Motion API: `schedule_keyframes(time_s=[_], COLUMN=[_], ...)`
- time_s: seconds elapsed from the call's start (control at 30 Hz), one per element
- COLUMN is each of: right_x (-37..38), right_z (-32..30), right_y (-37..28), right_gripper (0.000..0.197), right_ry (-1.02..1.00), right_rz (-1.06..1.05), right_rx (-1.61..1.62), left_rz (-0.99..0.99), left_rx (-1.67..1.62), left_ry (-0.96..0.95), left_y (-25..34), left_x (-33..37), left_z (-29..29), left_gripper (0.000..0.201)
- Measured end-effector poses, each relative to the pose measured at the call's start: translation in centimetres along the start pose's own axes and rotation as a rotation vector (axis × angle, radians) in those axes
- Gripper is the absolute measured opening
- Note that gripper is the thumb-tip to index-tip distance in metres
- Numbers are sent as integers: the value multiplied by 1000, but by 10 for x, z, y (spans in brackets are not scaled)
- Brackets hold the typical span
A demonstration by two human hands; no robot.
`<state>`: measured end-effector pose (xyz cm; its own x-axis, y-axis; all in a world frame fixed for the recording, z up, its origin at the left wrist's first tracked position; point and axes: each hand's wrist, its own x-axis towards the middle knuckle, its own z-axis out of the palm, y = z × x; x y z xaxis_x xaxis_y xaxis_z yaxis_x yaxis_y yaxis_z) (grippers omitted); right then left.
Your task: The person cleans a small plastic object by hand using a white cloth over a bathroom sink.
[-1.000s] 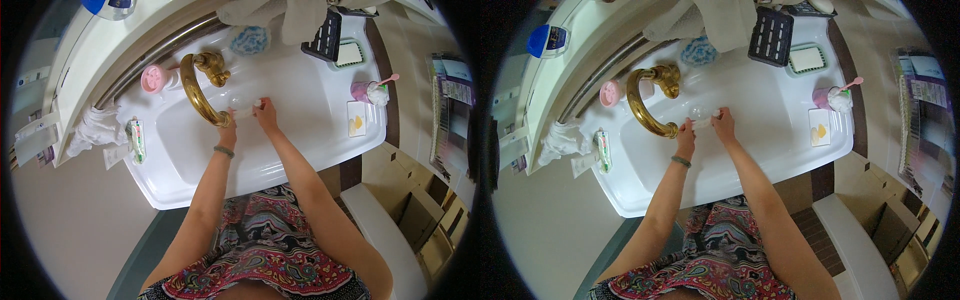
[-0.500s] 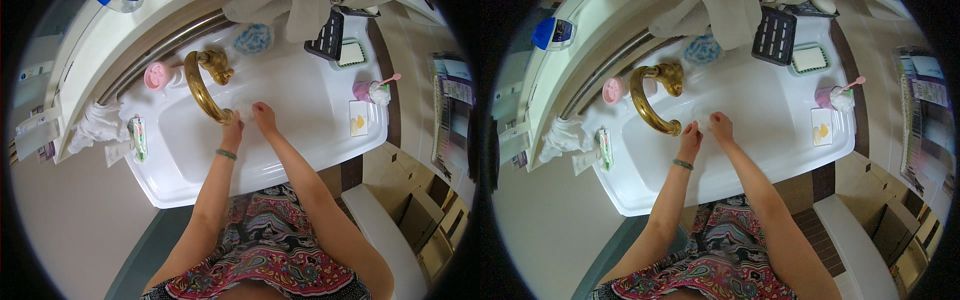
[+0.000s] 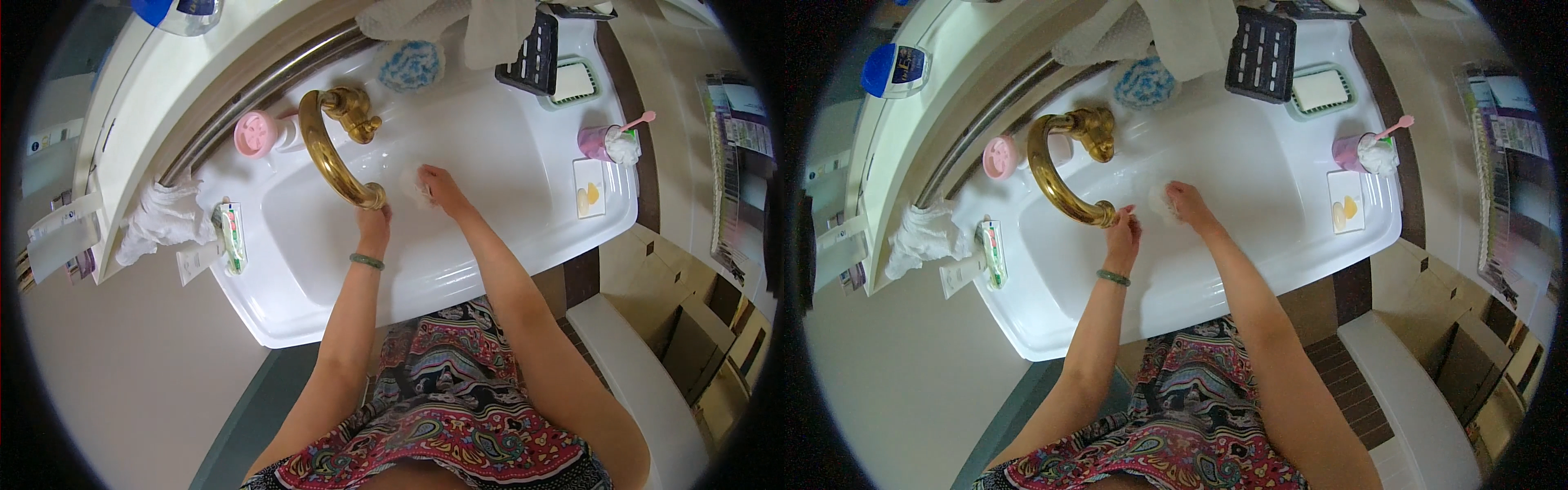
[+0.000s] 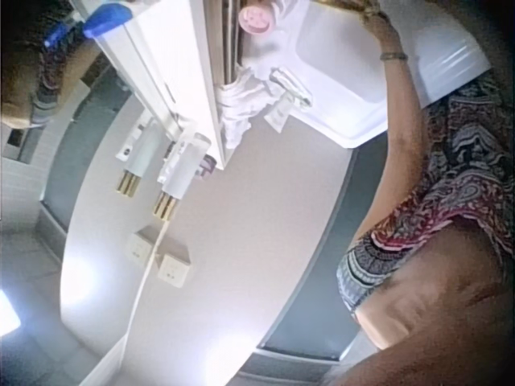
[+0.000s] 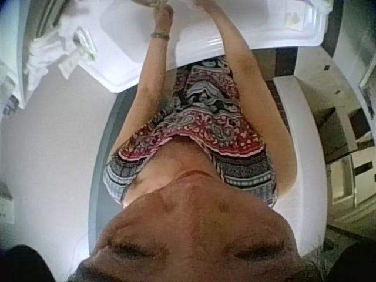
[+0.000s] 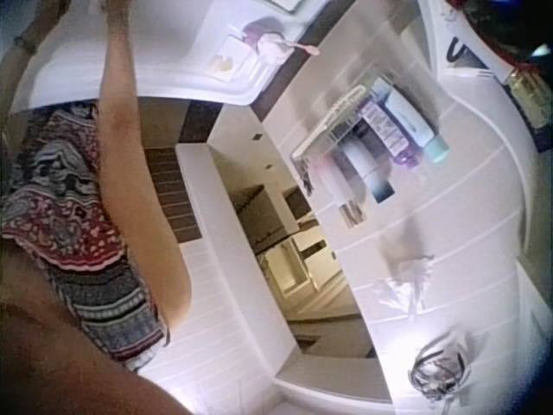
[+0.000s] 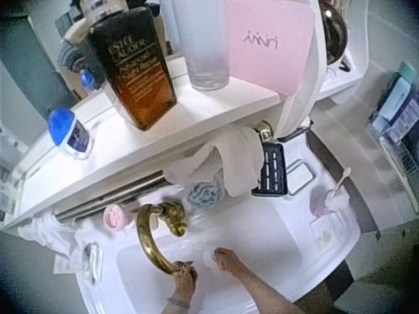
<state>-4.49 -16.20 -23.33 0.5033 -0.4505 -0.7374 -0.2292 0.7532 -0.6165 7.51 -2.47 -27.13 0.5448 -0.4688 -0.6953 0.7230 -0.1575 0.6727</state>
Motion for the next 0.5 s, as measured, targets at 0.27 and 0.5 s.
schedule_keyframes(time_s=[0.27,0.5], right_x=[4,8], right_z=[8,-9], right_y=[16,7], right_gripper=[29,26], right_ry=[326,461], right_rz=[-488,-239], right_rx=[-338,-272], left_rz=[15,110], left_rx=[24,412], left_ry=[9,6], left_y=[-11,18], left_x=[-4,-8], left_z=[27,36], left_gripper=[21,29])
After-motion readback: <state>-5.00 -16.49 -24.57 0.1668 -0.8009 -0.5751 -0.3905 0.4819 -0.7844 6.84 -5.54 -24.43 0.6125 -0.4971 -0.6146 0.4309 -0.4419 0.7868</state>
